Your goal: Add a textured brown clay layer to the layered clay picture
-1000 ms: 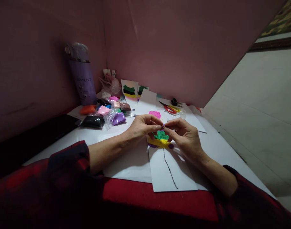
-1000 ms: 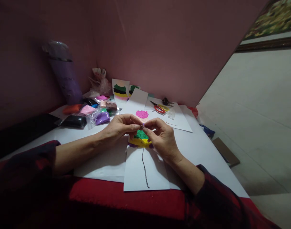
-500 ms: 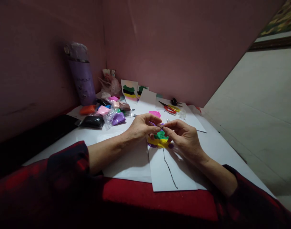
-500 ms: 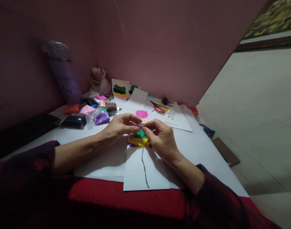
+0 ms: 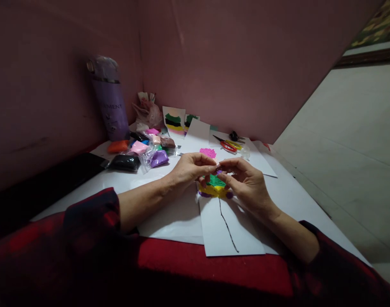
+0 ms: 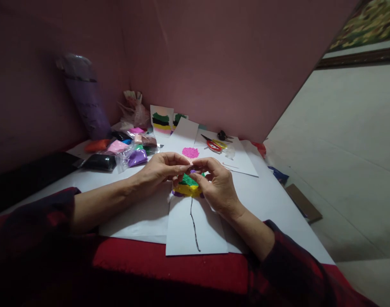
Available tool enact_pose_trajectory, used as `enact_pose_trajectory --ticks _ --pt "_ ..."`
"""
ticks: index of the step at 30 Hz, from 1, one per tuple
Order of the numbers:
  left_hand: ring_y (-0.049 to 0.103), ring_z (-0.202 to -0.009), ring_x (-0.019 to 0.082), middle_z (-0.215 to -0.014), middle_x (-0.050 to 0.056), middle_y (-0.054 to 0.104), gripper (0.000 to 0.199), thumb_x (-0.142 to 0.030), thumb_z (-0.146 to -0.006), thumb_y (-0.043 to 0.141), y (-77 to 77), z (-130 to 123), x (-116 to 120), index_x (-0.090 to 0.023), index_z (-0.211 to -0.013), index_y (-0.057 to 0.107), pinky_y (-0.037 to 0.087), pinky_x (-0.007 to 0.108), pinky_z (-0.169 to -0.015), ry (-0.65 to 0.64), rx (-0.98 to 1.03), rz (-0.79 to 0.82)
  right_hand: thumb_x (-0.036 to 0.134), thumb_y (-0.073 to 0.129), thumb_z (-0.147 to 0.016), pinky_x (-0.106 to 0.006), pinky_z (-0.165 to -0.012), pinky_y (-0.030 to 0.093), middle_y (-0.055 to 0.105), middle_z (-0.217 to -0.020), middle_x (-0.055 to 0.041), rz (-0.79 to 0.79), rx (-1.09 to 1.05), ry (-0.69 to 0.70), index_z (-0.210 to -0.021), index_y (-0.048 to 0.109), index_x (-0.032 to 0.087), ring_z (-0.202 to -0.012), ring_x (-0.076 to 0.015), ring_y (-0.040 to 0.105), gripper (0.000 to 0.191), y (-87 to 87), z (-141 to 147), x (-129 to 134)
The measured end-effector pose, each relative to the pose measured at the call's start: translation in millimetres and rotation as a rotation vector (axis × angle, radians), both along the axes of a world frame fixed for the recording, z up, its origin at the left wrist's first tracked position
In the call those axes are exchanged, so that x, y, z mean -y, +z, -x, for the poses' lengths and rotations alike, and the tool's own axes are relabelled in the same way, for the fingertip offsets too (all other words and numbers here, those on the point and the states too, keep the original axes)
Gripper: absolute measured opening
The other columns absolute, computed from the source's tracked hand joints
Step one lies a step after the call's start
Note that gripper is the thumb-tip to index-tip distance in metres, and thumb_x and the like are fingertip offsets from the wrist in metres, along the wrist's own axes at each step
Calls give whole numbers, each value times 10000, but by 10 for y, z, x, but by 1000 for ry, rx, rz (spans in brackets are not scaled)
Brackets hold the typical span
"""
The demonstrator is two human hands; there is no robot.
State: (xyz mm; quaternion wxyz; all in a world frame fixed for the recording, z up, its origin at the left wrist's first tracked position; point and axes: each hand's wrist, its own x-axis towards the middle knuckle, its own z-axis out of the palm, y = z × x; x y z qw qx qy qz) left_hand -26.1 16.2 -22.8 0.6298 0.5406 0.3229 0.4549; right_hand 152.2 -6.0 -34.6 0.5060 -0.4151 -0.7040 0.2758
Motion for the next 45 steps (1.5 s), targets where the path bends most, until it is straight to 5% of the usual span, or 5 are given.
enact_pose_trajectory --ticks 10,18,25,38,45 --pt "592 -599 82 -731 5 646 199 -19 -639 729 0 11 -21 -95 -799 638 474 217 -576 32 17 -39 345 740 -786 -248 -438 486 631 -580 11 222 -147 98 -824 667 158 -474 -110 567 204 86 37 8" --pt "548 -526 75 -750 34 640 257 -325 -800 722 16 6 23 -103 -905 647 437 195 -448 -2 7 2 268 748 -765 -240 -483 519 639 -717 2 84 -179 48 -811 638 182 -599 -118 593 147 83 56 24" --pt "559 -504 71 -672 9 635 116 -181 -766 727 -7 7 2 -105 -832 670 443 197 -475 22 3 18 245 784 -706 -290 -630 565 689 -855 -17 105 -166 81 -964 629 212 -800 -176 672 303 22 23 -21" --pt "531 -471 78 -606 -8 598 212 -271 -775 737 0 7 9 -103 -870 649 442 207 -448 -18 -49 -11 336 744 -789 -242 -466 506 672 -703 -7 80 -94 -7 -840 678 175 -570 -126 601 181 60 35 19" --pt "557 -515 74 -635 -3 624 133 -140 -704 755 10 2 -5 -101 -779 652 425 193 -489 15 -45 -24 329 731 -791 -241 -456 491 685 -763 -26 83 -55 -4 -846 669 175 -601 -133 610 175 56 29 24"
